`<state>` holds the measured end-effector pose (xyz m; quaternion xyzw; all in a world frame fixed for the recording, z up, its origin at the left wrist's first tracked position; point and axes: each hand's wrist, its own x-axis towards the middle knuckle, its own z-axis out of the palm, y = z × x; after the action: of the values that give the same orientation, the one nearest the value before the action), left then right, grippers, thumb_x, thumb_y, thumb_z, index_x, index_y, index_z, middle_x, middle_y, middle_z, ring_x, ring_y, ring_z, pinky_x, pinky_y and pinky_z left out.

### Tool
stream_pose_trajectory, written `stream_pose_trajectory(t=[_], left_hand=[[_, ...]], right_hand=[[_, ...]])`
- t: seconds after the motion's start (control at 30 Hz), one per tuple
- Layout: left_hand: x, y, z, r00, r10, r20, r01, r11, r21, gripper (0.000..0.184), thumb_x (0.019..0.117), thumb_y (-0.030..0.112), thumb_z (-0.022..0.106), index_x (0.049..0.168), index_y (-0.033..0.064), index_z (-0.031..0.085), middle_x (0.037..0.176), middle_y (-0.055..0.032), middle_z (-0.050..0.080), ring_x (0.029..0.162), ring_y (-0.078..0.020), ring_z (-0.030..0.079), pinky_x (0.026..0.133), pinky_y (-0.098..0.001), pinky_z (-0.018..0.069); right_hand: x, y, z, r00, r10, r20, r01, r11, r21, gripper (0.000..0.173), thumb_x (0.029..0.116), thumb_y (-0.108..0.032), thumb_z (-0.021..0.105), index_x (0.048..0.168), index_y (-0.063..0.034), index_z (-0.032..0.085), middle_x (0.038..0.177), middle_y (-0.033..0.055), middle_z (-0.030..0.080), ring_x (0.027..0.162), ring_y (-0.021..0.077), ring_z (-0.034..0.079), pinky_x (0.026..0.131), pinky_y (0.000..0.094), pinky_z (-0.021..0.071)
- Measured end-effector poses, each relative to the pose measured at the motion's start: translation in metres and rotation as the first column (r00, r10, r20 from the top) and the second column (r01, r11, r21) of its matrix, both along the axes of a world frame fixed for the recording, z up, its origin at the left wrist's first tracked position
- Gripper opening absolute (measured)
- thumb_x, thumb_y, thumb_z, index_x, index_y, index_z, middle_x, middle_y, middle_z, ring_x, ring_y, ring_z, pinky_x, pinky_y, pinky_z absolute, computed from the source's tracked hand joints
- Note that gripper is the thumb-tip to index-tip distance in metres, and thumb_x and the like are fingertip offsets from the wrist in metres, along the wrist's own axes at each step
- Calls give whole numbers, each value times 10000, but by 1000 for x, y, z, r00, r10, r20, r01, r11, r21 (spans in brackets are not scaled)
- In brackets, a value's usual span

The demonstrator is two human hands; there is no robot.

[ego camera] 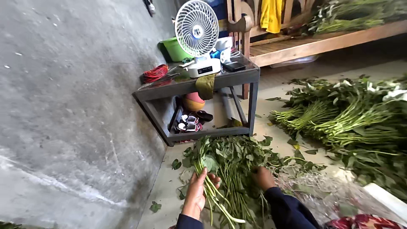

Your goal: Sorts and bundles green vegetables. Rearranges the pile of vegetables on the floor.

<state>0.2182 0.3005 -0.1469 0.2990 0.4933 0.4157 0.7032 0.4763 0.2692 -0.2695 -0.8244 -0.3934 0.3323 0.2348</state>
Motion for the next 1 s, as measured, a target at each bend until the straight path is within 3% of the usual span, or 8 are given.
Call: stream_pose_trajectory(t=[0.13, 0.3, 0.4, 0.47, 0.63, 0.77, 0.87, 1.0], left_hand=[[2, 0, -1, 1000, 19, -12, -18, 998, 53, 352, 1078, 184, 524, 1370, 6, 440, 833, -174, 663, 716, -296, 718, 660, -438, 641], [7, -1, -3, 997, -30, -68, 42, 980, 193, 329, 1068, 143, 543, 1333, -36, 469, 868, -167, 670, 727, -273, 712, 677, -434, 640], [2, -9, -3, 997, -18, -78, 39, 959, 281, 319, 1061, 123, 551, 1317, -53, 478, 857, -162, 665, 710, -267, 706, 672, -424, 641], [1, -10, 1, 997, -6, -79, 33, 938, 345, 307, 1055, 114, 560, 1292, -67, 483, 846, -160, 672, 698, -252, 709, 671, -409, 643], [3, -13, -5, 986, -30, -161, 101, 887, 451, 297, 1010, 93, 632, 1236, -67, 524, 837, -141, 683, 690, -224, 703, 663, -372, 632], [7, -16, -7, 975, -93, -202, 174, 886, 430, 318, 1010, 99, 631, 1262, -62, 521, 909, -153, 720, 757, -236, 735, 684, -373, 642], [6, -16, -11, 963, -150, -224, 231, 889, 397, 398, 1003, 127, 646, 1336, -51, 518, 1068, -157, 698, 858, -216, 725, 744, -374, 638], [5, -12, -12, 954, -252, -164, 289, 921, 263, 446, 1009, 129, 641, 1399, -20, 486, 1146, -177, 687, 956, -244, 718, 827, -407, 625]], right_hand=[[14, -19, 64, 947, 78, -312, 29, 945, 325, 256, 955, -191, 730, 1134, -10, 705, 1022, 135, 716, 908, 236, 695, 837, 444, 579], [8, -42, 138, 929, 267, -258, -76, 818, 571, 154, 926, -127, 713, 1048, -48, 662, 861, 36, 698, 761, 138, 675, 710, 333, 578], [-2, -39, 150, 983, 160, -92, -87, 840, 536, 244, 951, -138, 670, 1172, -37, 647, 857, 91, 702, 726, 219, 684, 703, 454, 585], [-18, -34, 160, 988, 154, -23, -122, 857, 501, 348, 957, -151, 663, 1278, -45, 578, 856, 101, 681, 717, 233, 674, 705, 460, 583], [-67, -20, 165, 975, 149, 167, -189, 949, 253, 440, 976, -206, 645, 1392, -84, 576, 1055, 194, 705, 977, 385, 690, 894, 610, 539], [-94, -11, 164, 968, 215, 133, -242, 939, 246, 380, 999, -204, 609, 1365, -101, 607, 1066, 164, 712, 989, 339, 695, 916, 559, 546], [-101, -7, 159, 937, 346, -36, -312, 882, 352, 349, 1023, -184, 585, 1343, -44, 599, 1015, 132, 713, 887, 257, 713, 852, 466, 588], [-96, -5, 154, 873, 458, -167, -377, 851, 365, 384, 1053, -178, 560, 1405, -26, 547, 1031, 145, 689, 788, 217, 708, 749, 412, 616]])
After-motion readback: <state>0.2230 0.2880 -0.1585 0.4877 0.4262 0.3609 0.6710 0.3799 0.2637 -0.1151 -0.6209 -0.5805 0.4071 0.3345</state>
